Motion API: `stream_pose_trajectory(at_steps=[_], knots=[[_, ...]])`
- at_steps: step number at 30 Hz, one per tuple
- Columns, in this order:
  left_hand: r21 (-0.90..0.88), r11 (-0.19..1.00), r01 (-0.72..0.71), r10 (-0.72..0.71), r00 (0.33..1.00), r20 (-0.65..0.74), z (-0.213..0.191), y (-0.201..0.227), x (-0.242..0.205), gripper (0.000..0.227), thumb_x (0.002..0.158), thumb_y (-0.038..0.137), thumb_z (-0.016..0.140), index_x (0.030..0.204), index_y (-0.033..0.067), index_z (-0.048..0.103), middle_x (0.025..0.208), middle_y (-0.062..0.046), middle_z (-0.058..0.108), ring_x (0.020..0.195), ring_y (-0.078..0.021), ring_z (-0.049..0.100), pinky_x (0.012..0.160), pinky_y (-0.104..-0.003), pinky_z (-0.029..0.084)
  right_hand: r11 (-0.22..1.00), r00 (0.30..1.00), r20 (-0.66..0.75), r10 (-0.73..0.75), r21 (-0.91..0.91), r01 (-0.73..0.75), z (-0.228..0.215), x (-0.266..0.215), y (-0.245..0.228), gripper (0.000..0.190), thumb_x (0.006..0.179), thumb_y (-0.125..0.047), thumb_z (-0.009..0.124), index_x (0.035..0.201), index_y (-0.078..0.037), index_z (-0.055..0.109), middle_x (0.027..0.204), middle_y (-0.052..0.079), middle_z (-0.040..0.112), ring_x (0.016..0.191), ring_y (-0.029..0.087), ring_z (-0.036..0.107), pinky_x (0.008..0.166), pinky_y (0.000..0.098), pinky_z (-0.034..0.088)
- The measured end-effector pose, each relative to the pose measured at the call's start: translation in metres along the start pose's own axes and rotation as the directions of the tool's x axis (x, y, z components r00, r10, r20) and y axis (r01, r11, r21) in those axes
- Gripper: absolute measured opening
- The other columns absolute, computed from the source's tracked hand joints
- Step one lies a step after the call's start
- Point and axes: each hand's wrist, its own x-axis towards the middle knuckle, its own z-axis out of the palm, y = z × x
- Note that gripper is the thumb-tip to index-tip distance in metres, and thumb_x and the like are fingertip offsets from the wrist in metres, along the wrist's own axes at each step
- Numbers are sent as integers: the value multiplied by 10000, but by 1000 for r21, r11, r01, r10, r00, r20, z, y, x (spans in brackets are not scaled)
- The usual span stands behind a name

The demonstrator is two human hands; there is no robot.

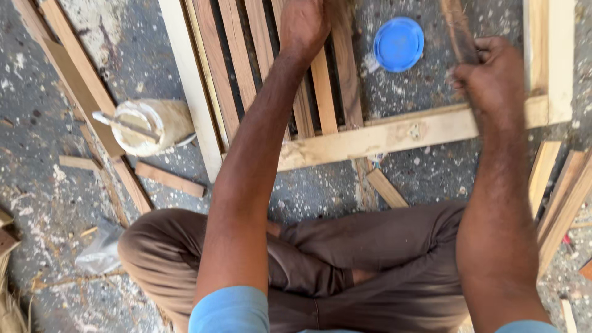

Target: The person is assembling a wooden panel by gluing and hammering wooden slats into a rectangular frame while sitting on the floor.

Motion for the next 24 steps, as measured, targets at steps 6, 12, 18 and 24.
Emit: stream_pose_trajectory(at_steps=[6, 12, 18, 24], knots=[[-43, 999, -6, 7, 1000, 20, -1, 11, 9, 262, 947, 25, 609, 1201, 65, 561, 1083, -227, 698, 1081, -387, 680, 1040, -512, 514, 972, 994, 69, -80, 228, 63, 52, 29, -19, 468, 931, 82, 700, 1380, 80, 570, 1090, 214, 745, 769, 170, 732, 595, 252, 599], [-149, 989, 2, 3, 999, 33, 4, 7, 2, 410, 1047, 150, 335, 1399, 23, 504, 1307, -289, 659, 1251, -432, 592, 1196, -494, 369, 967, 978, 54, -203, 166, 192, 90, 60, -33, 629, 920, 81, 723, 1498, 43, 477, 1091, 196, 748, 734, 143, 722, 543, 248, 574], [-51, 990, 134, -122, 972, 202, 15, 4, 4, 438, 1110, 182, 230, 1397, -14, 497, 1354, -273, 634, 1359, -380, 580, 1282, -452, 325, 983, 989, 53, -141, 129, 133, 116, 71, -39, 627, 903, 65, 738, 1483, -2, 510, 1151, 184, 756, 731, 110, 729, 533, 227, 589], [-28, 994, 110, -105, 986, 126, 5, 12, 6, 349, 1086, 89, 379, 1408, -6, 475, 1338, -285, 642, 1333, -404, 575, 1239, -465, 353, 979, 979, 87, -187, 103, 178, 122, 68, -42, 615, 929, 67, 726, 1494, 7, 491, 1164, 192, 749, 749, 100, 728, 553, 215, 595]])
